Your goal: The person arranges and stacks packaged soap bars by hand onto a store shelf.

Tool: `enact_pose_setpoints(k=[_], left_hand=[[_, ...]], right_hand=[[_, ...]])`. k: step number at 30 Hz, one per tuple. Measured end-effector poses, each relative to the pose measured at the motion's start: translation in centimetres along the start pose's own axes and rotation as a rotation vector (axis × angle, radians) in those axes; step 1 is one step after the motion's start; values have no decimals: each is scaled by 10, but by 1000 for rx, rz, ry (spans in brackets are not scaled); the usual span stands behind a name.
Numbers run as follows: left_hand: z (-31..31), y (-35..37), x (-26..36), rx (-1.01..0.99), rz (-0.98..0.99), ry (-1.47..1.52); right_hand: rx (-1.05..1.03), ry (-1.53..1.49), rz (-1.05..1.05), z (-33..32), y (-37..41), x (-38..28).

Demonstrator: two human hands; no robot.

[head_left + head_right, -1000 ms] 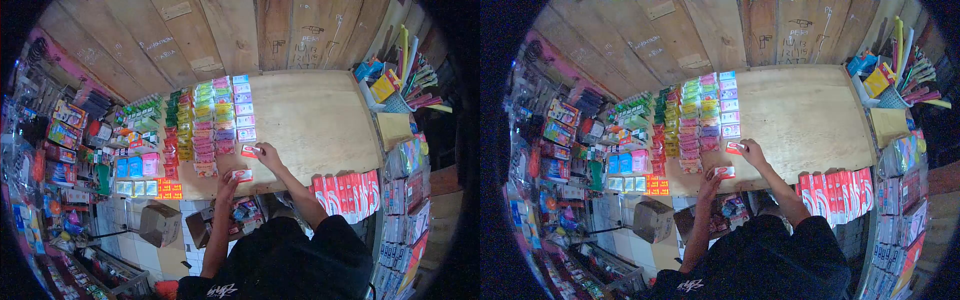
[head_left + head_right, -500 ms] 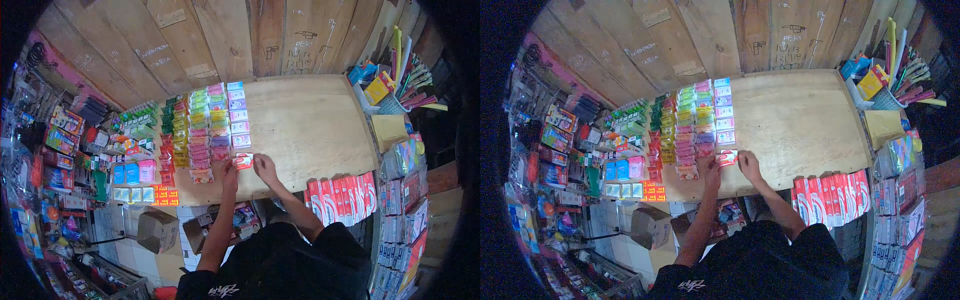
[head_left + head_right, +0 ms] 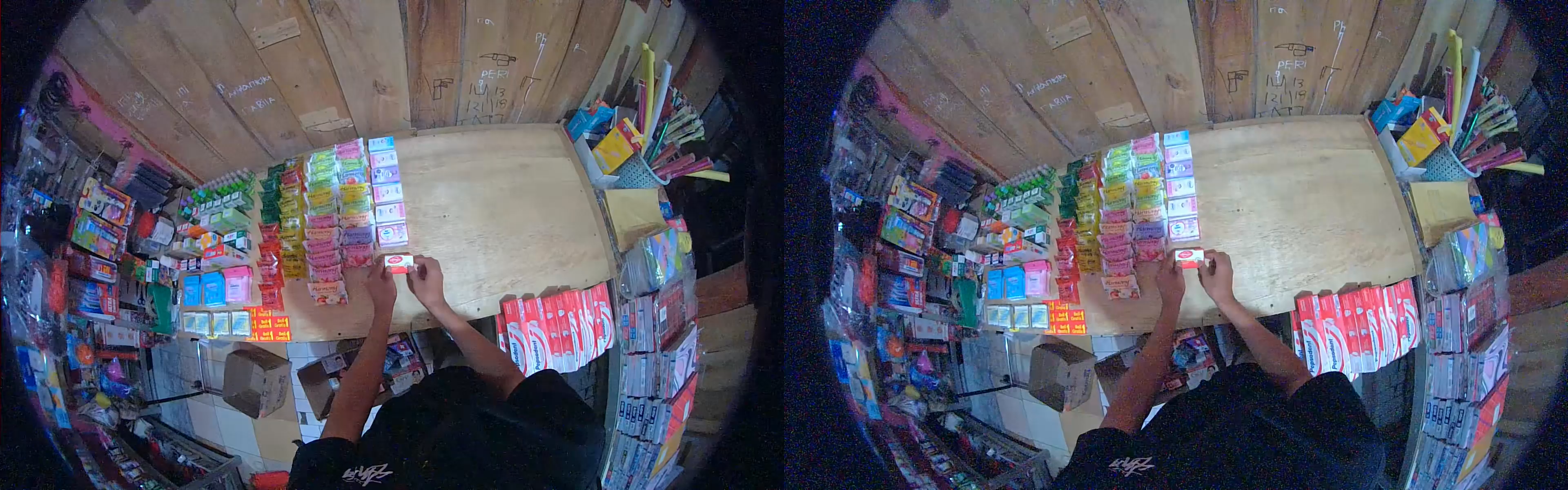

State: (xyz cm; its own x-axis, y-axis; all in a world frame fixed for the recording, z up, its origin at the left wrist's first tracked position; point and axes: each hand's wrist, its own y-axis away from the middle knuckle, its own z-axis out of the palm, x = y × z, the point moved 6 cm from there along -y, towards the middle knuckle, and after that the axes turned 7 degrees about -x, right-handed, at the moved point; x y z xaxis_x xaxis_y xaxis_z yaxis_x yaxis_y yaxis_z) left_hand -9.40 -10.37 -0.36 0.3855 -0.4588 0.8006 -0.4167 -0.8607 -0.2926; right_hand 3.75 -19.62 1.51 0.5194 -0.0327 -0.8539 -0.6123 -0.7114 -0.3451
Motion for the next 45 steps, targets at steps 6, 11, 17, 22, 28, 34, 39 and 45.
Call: enact_pose_setpoints(k=[6, 11, 17, 22, 28, 34, 39, 45], left_hand=[[-2, -3, 7, -57, -167, 91], [3, -3, -19, -54, -172, 138], [-5, -2, -9, -27, -241, 236], [-5, -5, -15, -28, -125, 124], [-6, -3, -8, -17, -133, 112], [-5, -7, -12, -17, -121, 85], [9, -8, -42, -59, -195, 108], [-5, -11, -13, -69, -219, 207]], right_hand=[[-120, -396, 394, 21, 7, 20], [-118, -463, 407, 31, 11, 31], [-12, -325, 322, 25, 7, 15], [-32, -279, 304, 30, 8, 28], [-30, -222, 349, 25, 10, 20], [79, -131, 250, 22, 9, 6], [69, -175, 337, 23, 8, 7], [109, -192, 272, 37, 12, 34]])
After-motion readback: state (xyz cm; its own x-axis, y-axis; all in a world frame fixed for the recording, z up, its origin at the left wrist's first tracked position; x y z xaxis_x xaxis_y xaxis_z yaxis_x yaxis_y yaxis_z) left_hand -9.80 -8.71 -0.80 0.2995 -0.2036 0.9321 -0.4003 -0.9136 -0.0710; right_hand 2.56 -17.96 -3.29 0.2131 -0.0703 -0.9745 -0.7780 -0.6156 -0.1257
